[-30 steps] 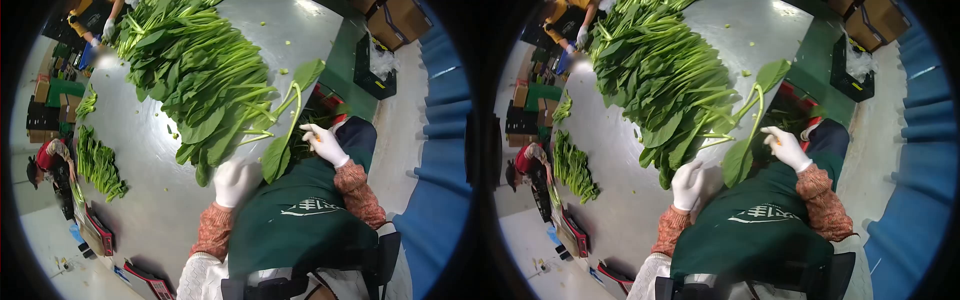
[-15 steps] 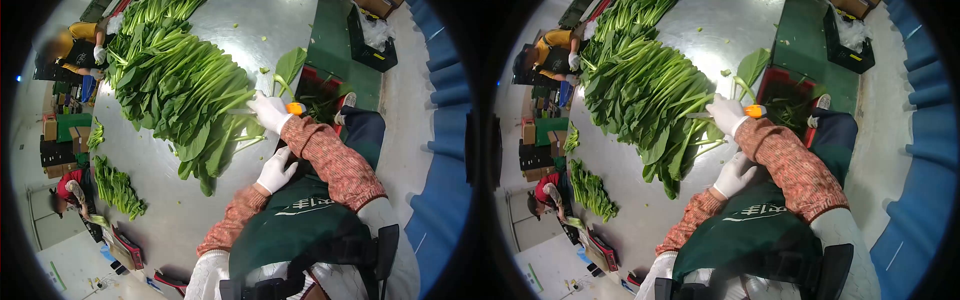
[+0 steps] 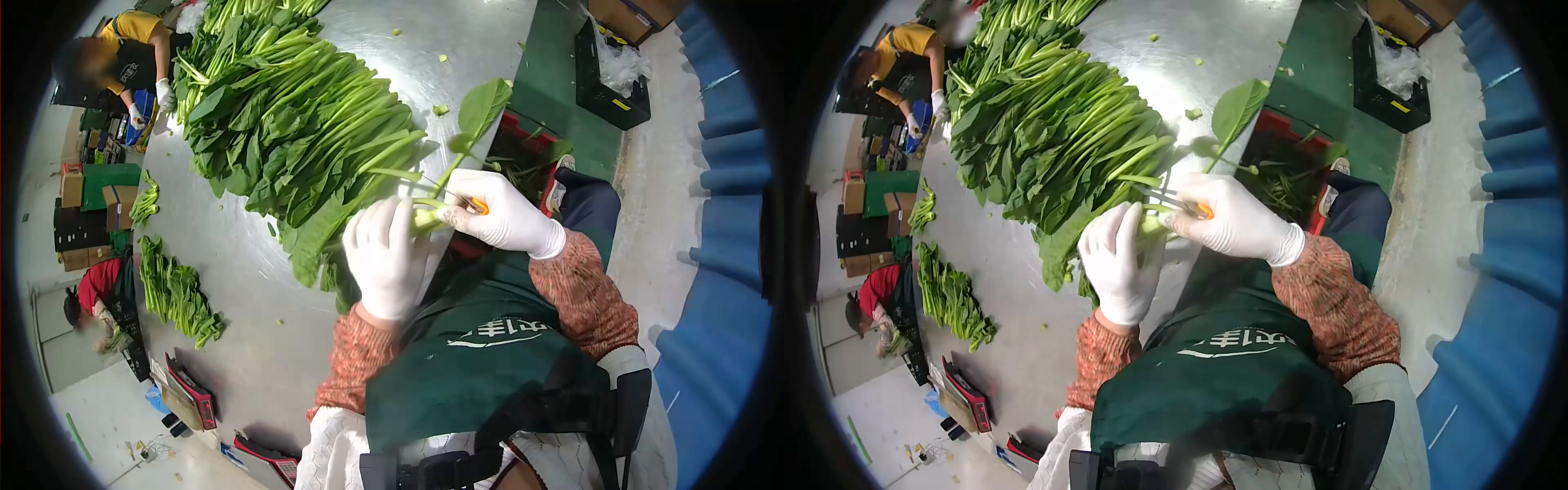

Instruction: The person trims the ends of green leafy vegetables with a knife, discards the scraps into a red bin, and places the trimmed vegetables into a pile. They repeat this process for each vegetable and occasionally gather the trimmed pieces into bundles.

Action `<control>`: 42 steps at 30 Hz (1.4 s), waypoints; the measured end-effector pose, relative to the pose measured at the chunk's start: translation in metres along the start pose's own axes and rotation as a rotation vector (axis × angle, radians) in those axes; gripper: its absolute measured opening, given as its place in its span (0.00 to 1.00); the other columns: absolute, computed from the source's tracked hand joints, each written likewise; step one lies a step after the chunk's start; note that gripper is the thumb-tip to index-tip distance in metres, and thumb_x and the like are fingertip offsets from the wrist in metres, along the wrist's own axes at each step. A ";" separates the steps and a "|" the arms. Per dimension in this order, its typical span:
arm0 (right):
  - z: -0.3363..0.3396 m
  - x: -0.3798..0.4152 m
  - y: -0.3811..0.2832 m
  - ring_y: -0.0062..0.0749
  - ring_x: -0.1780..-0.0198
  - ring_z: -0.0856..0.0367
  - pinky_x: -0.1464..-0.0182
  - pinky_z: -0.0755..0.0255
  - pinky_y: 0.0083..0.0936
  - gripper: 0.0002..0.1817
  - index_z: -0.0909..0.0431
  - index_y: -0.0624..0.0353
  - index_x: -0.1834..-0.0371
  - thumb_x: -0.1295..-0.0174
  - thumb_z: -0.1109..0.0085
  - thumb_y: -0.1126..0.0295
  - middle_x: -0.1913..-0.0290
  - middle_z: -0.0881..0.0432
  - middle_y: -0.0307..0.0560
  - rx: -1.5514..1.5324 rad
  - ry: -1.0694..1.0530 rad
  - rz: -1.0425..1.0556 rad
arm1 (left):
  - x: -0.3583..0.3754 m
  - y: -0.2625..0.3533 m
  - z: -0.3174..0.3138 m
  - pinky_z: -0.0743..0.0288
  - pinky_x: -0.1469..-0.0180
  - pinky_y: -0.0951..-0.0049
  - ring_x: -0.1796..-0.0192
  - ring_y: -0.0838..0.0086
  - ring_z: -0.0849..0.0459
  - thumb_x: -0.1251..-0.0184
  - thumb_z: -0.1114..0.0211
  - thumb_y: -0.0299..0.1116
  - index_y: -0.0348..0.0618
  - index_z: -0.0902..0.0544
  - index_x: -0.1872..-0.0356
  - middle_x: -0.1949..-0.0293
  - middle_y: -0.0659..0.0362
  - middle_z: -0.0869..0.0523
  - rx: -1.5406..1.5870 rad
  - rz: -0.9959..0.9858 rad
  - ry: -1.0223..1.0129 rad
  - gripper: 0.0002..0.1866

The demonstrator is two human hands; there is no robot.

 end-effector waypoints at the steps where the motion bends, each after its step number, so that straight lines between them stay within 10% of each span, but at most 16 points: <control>1: -0.002 0.001 0.001 0.17 0.68 0.33 0.66 0.35 0.19 0.07 0.24 0.62 0.66 0.33 0.37 0.71 0.70 0.27 0.35 -0.096 0.048 -0.065 | 0.000 -0.005 -0.003 0.23 0.50 0.63 0.53 0.57 0.17 0.53 0.25 0.21 0.43 0.18 0.45 0.53 0.54 0.15 0.019 0.018 -0.020 0.28; 12: -0.042 0.022 0.026 0.55 0.68 0.17 0.65 0.25 0.37 0.07 0.21 0.66 0.57 0.38 0.41 0.79 0.71 0.19 0.59 0.232 0.354 -0.187 | -0.004 -0.010 -0.014 0.20 0.58 0.63 0.60 0.56 0.15 0.55 0.29 0.20 0.41 0.18 0.52 0.60 0.50 0.16 0.095 0.157 -0.104 0.23; 18: -0.042 0.033 0.094 0.34 0.73 0.16 0.66 0.24 0.30 0.10 0.20 0.68 0.52 0.30 0.45 0.73 0.75 0.17 0.53 0.161 0.333 -0.382 | 0.011 -0.033 -0.009 0.20 0.66 0.64 0.73 0.56 0.16 0.41 0.27 0.27 0.41 0.19 0.53 0.70 0.50 0.15 0.077 0.276 -0.041 0.15; 24: -0.036 0.016 0.065 0.27 0.70 0.15 0.63 0.23 0.26 0.10 0.20 0.66 0.49 0.30 0.44 0.75 0.70 0.15 0.52 0.182 0.308 -0.275 | 0.024 -0.053 0.011 0.23 0.46 0.59 0.48 0.52 0.18 0.43 0.24 0.38 0.35 0.30 0.34 0.49 0.45 0.19 0.046 0.394 -0.427 0.38; 27: -0.040 0.010 0.065 0.28 0.69 0.15 0.63 0.23 0.26 0.10 0.20 0.65 0.48 0.30 0.43 0.75 0.69 0.15 0.53 0.137 0.382 -0.276 | 0.029 -0.069 0.029 0.25 0.48 0.57 0.51 0.49 0.20 0.43 0.24 0.42 0.29 0.36 0.29 0.53 0.43 0.21 -0.036 0.354 -0.374 0.45; 29: -0.038 0.010 0.069 0.30 0.68 0.14 0.64 0.23 0.26 0.11 0.21 0.64 0.47 0.30 0.43 0.75 0.69 0.15 0.55 0.141 0.501 -0.241 | 0.027 -0.079 0.057 0.26 0.45 0.58 0.49 0.50 0.22 0.42 0.29 0.29 0.30 0.40 0.27 0.50 0.43 0.23 0.006 0.344 -0.339 0.43; 31: -0.037 0.001 0.062 0.38 0.67 0.13 0.63 0.22 0.29 0.12 0.19 0.60 0.48 0.34 0.40 0.75 0.66 0.15 0.56 0.172 0.441 -0.235 | 0.021 -0.079 0.089 0.26 0.42 0.59 0.46 0.51 0.22 0.43 0.36 0.19 0.30 0.41 0.26 0.44 0.43 0.25 0.235 0.601 -0.420 0.41; 33: -0.043 -0.010 0.057 0.43 0.66 0.13 0.62 0.22 0.31 0.14 0.18 0.58 0.48 0.37 0.38 0.75 0.65 0.14 0.55 0.241 0.356 -0.110 | 0.016 -0.071 0.094 0.27 0.39 0.63 0.41 0.52 0.23 0.43 0.43 0.13 0.33 0.37 0.27 0.40 0.42 0.26 0.217 0.302 -0.403 0.38; 36: -0.062 -0.041 0.069 0.51 0.62 0.14 0.59 0.21 0.40 0.19 0.18 0.53 0.46 0.43 0.36 0.71 0.63 0.13 0.52 0.413 0.086 -0.083 | 0.023 -0.065 0.068 0.23 0.44 0.68 0.50 0.53 0.16 0.44 0.40 0.14 0.37 0.24 0.37 0.49 0.45 0.17 0.314 0.448 -0.391 0.29; 37: -0.067 -0.051 0.071 0.52 0.62 0.14 0.59 0.21 0.42 0.21 0.19 0.52 0.44 0.43 0.35 0.69 0.62 0.13 0.53 0.501 -0.009 -0.092 | 0.028 -0.065 0.061 0.24 0.49 0.74 0.56 0.71 0.16 0.39 0.34 0.17 0.39 0.19 0.44 0.57 0.55 0.14 0.288 0.461 -0.316 0.21; 42: -0.082 -0.063 0.091 0.55 0.62 0.14 0.60 0.21 0.47 0.18 0.20 0.52 0.47 0.42 0.36 0.66 0.64 0.13 0.56 0.672 -0.197 -0.235 | 0.050 -0.067 0.058 0.24 0.57 0.80 0.63 0.84 0.20 0.39 0.29 0.21 0.37 0.14 0.55 0.64 0.61 0.12 0.340 0.629 -0.269 0.11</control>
Point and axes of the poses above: each hand's wrist, its own x-axis away from the middle knuckle, its own z-axis out of the back of the hand, y = z × x, the point moved 2 cm from there along -x, towards the middle knuckle
